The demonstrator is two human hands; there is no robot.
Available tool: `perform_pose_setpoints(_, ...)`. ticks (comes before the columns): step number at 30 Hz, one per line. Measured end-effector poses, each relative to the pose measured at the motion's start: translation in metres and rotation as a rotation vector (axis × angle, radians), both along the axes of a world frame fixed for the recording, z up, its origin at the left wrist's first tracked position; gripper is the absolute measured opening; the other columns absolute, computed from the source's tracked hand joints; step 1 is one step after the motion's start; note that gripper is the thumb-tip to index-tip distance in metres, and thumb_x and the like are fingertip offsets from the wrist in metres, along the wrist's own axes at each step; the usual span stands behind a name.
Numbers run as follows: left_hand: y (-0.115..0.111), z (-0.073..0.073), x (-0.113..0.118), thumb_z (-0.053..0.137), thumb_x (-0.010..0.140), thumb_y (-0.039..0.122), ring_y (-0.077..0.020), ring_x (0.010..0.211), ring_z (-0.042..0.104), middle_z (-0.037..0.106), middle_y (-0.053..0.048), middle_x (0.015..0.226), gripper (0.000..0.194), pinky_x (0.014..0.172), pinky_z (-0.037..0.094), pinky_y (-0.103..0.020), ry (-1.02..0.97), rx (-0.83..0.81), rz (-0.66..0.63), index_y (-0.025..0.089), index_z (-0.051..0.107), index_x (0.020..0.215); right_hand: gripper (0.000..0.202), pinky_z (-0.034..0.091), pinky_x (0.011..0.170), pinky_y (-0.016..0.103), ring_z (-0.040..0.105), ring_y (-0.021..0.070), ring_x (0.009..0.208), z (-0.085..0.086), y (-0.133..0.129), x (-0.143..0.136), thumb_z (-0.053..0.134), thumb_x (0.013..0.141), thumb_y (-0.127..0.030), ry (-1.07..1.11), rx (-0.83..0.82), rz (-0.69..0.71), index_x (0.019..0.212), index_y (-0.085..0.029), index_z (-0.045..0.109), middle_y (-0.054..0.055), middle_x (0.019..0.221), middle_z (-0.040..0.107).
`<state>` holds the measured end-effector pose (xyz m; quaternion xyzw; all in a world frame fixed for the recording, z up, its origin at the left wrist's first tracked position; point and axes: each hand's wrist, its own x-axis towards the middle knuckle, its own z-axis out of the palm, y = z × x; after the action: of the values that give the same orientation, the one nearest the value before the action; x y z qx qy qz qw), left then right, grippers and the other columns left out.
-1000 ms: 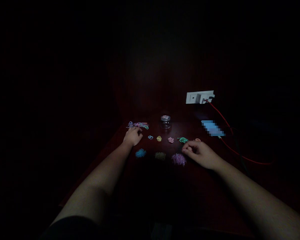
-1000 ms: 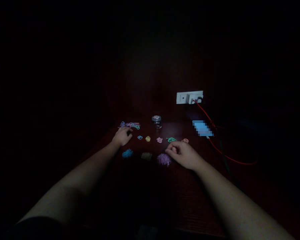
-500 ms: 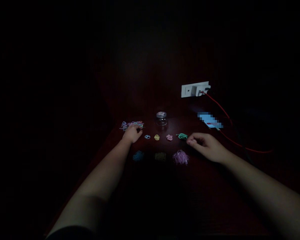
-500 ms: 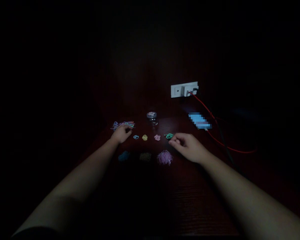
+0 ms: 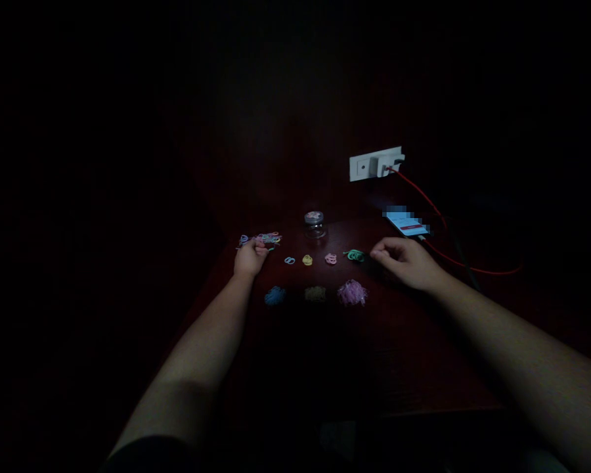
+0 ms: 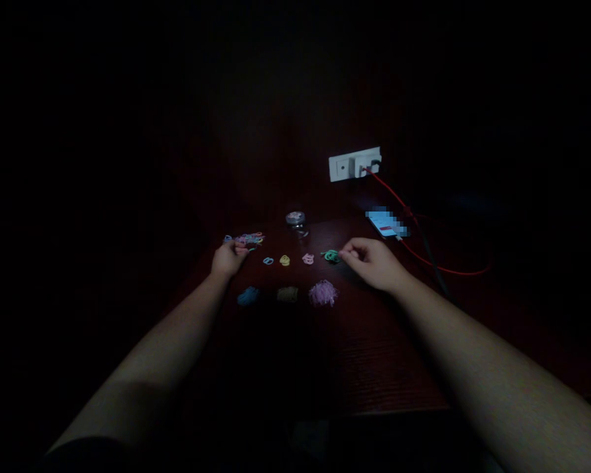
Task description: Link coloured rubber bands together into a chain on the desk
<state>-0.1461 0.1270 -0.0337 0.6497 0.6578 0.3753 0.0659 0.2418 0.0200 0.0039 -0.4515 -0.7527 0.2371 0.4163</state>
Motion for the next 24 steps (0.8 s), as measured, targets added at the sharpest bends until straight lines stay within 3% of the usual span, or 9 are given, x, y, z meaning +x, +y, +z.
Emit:
perform_pose_setpoints(6, -0.032, 0.006, 0.004, 0.056, 0.082, 0.024, -0.0134, 0.080, 0.065, 0.068, -0.008, 0.093, 0.016, 0.077, 0.053, -0.026, -0.216, 0.215, 0.094, 0.016, 0.054, 0.096, 0.034, 0.034, 0.052, 0.024, 0.044, 0.0116, 0.055, -0.002, 0.002, 0.000, 0.053, 0.084, -0.046, 0.026, 0.054, -0.015, 0.076, -0.015, 0.061, 0.000, 0.061, 0.050)
perform_pose_setpoints(9, -0.054, 0.015, 0.017, 0.054, 0.083, 0.024, -0.0129, 0.082, 0.065, 0.066, -0.009, 0.097, 0.018, 0.075, 0.054, -0.024, -0.286, 0.297, 0.094, 0.017, 0.052, 0.099, 0.032, 0.034, 0.053, 0.024, 0.043, 0.0117, 0.056, -0.003, 0.001, -0.002, 0.053, 0.084, -0.045, 0.041, 0.078, -0.014, 0.076, -0.015, 0.061, 0.000, 0.062, 0.050)
perform_pose_setpoints(12, -0.074, 0.026, 0.049, 0.056, 0.080, 0.023, -0.0123, 0.080, 0.064, 0.065, -0.008, 0.097, 0.019, 0.073, 0.053, -0.024, -0.395, 0.349, -0.014, 0.017, 0.051, 0.097, 0.029, 0.032, 0.051, 0.023, 0.040, 0.0110, 0.055, -0.007, 0.002, -0.006, 0.054, 0.083, -0.043, 0.058, 0.072, 0.007, 0.078, -0.015, 0.061, -0.002, 0.061, 0.047)
perform_pose_setpoints(19, -0.110, 0.043, 0.162, 0.065, 0.075, 0.019, -0.0097, 0.073, 0.063, 0.062, -0.004, 0.089, 0.028, 0.066, 0.052, -0.022, -0.564, 0.253, -0.474, 0.018, 0.051, 0.100, 0.022, 0.034, 0.053, 0.023, 0.041, 0.0099, 0.056, -0.017, 0.007, -0.014, 0.057, 0.080, -0.031, 0.123, 0.071, 0.134, 0.094, -0.014, 0.060, -0.004, 0.065, 0.046)
perform_pose_setpoints(21, -0.117, 0.041, 0.181, 0.065, 0.076, 0.019, -0.0096, 0.072, 0.062, 0.062, -0.003, 0.088, 0.032, 0.067, 0.052, -0.023, -0.523, 0.256, -0.514, 0.020, 0.050, 0.104, 0.030, 0.033, 0.051, 0.022, 0.041, 0.0093, 0.056, -0.013, 0.003, -0.015, 0.061, 0.077, -0.030, 0.131, 0.058, 0.134, 0.101, -0.014, 0.059, -0.002, 0.070, 0.049)
perform_pose_setpoints(24, -0.123, 0.035, 0.190, 0.066, 0.076, 0.019, -0.0103, 0.071, 0.061, 0.061, 0.000, 0.080, 0.033, 0.067, 0.051, -0.023, -0.421, 0.266, -0.502, 0.021, 0.049, 0.105, 0.044, 0.034, 0.049, 0.022, 0.042, 0.0078, 0.055, -0.005, -0.005, -0.017, 0.066, 0.073, -0.031, 0.141, 0.023, 0.162, 0.112, -0.013, 0.058, 0.002, 0.084, 0.055)
